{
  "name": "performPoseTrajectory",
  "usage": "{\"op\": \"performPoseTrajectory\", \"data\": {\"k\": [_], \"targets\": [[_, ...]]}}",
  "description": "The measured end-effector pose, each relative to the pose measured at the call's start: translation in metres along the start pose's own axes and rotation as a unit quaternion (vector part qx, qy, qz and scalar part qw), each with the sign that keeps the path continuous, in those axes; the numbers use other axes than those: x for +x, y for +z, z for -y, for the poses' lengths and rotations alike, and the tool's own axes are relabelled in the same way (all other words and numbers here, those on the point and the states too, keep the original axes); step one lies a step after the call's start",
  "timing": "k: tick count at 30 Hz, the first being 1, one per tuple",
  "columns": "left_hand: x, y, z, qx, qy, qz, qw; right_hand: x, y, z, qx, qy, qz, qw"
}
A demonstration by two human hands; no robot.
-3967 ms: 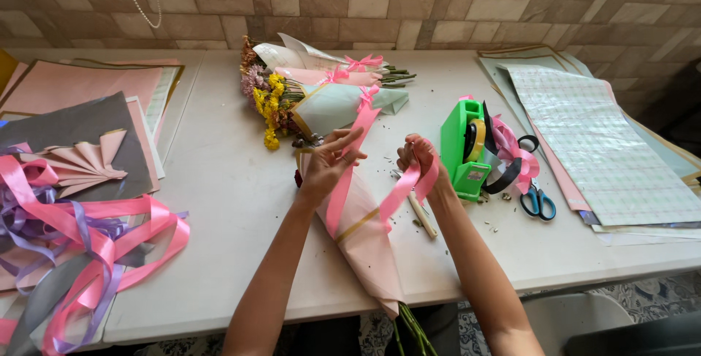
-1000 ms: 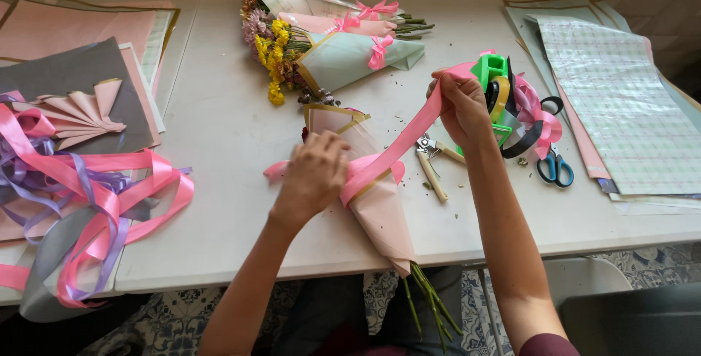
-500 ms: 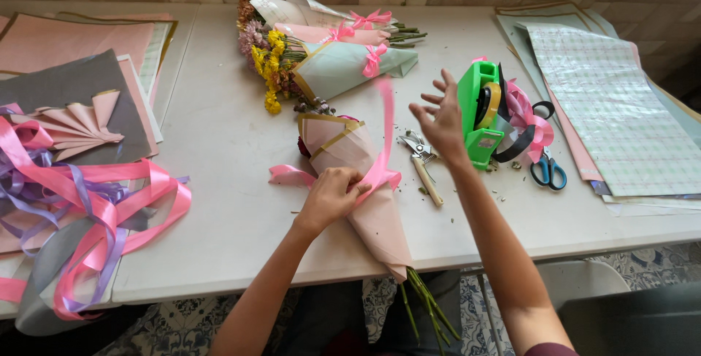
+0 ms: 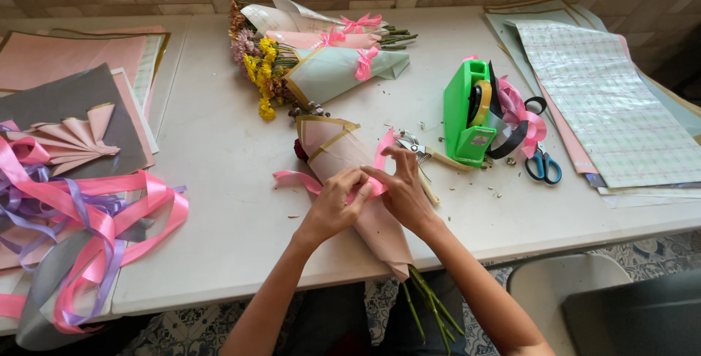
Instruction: The person wraps a small bouquet of roses in paper, secures the paper with tape, and ties a pink ribbon around the stems.
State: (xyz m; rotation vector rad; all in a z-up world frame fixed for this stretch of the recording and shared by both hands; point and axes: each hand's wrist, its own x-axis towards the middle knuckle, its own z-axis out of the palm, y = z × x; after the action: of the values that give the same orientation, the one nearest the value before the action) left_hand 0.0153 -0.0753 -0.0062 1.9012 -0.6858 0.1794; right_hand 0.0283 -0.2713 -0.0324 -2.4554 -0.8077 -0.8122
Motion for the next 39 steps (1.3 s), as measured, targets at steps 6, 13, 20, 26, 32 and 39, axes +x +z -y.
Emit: {"op": "performPoseTrajectory", "data": {"k": [6, 13, 20, 26, 32, 39], "targets": [[-0.011, 0.006, -0.009, -0.028, -0.001, -0.013, 1.000, -0.001, -0.008, 0.004, 0.255, 0.115, 0.037, 0.959], [-0.013, 0.013, -0.008, -0.010, -0.007, -0.072, 0.997, 0.007, -0.029, 0.002, 0.483, 0.134, 0.155, 0.851], [-0.020, 0.041, 0.032, -0.118, -0.185, -0.108, 0.970, 0.002, -0.040, 0.008, 0.595, 0.186, 0.170, 0.763], [-0.009, 0.030, 0.009, -0.103, -0.238, -0.161, 0.952, -0.015, -0.041, 0.033, 0.214, 0.205, -0.042, 0.954], [-0.003, 0.028, -0.040, -0.186, -0.230, -0.134, 0.946, -0.026, -0.018, 0.013, 0.312, 0.257, 0.065, 0.912], [-0.007, 0.026, -0.025, -0.269, -0.205, -0.115, 0.934, -0.010, -0.024, 0.005, 0.434, 0.315, 0.129, 0.834]]}}
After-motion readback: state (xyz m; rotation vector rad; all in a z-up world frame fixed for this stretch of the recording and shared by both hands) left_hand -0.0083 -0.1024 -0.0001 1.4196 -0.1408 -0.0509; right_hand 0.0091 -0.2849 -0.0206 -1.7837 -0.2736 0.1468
